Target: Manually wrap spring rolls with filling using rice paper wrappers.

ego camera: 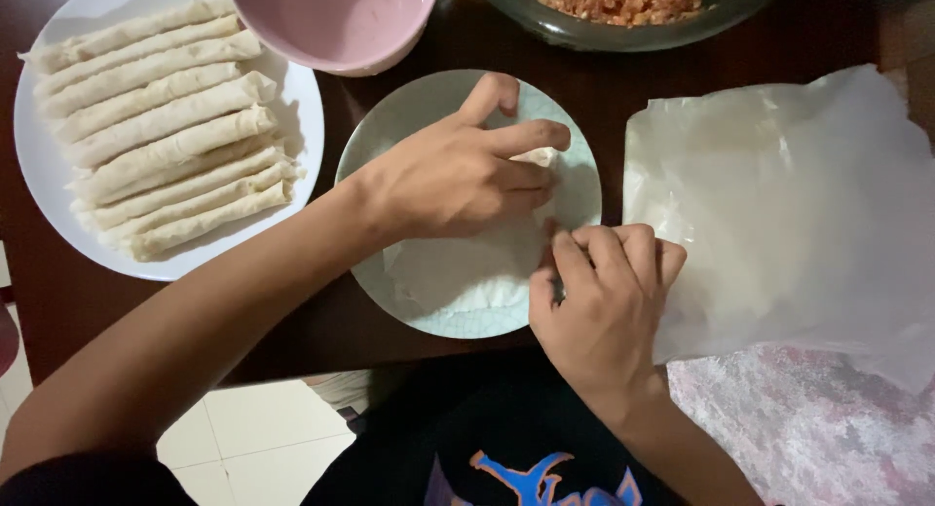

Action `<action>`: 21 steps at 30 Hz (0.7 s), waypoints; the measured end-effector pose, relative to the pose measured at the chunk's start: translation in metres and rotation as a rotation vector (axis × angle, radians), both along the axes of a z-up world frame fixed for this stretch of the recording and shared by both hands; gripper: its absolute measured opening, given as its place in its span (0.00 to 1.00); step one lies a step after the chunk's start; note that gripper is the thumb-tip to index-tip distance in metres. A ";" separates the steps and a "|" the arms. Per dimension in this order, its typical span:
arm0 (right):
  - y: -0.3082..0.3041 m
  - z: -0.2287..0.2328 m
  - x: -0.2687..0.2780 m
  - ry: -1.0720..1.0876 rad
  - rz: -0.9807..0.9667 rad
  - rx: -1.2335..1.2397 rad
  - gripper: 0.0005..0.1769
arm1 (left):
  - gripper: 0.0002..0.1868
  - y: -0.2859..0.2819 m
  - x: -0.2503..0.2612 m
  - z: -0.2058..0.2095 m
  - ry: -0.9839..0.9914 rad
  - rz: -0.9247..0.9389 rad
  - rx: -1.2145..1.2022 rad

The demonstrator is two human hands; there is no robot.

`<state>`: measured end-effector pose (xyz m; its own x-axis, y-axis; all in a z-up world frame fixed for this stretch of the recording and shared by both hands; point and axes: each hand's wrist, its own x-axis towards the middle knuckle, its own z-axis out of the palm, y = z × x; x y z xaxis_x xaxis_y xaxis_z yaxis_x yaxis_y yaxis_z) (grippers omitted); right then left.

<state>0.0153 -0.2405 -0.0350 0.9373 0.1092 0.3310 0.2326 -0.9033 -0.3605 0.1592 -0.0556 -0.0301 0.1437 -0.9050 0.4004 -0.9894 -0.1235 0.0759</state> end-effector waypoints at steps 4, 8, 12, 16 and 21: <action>0.001 0.007 0.001 0.081 0.027 -0.046 0.16 | 0.09 0.000 -0.003 0.000 0.016 0.005 0.000; -0.002 0.010 0.002 0.104 0.066 -0.065 0.07 | 0.11 -0.002 -0.008 0.001 -0.007 0.036 0.029; -0.003 0.017 -0.002 0.156 0.108 -0.077 0.08 | 0.12 -0.002 -0.013 0.004 -0.052 0.085 0.097; -0.005 0.020 -0.009 0.130 0.137 -0.041 0.11 | 0.13 -0.003 -0.015 0.006 -0.014 0.094 0.096; -0.026 0.016 0.005 0.124 0.173 0.047 0.06 | 0.13 -0.003 -0.022 0.009 -0.006 0.151 0.098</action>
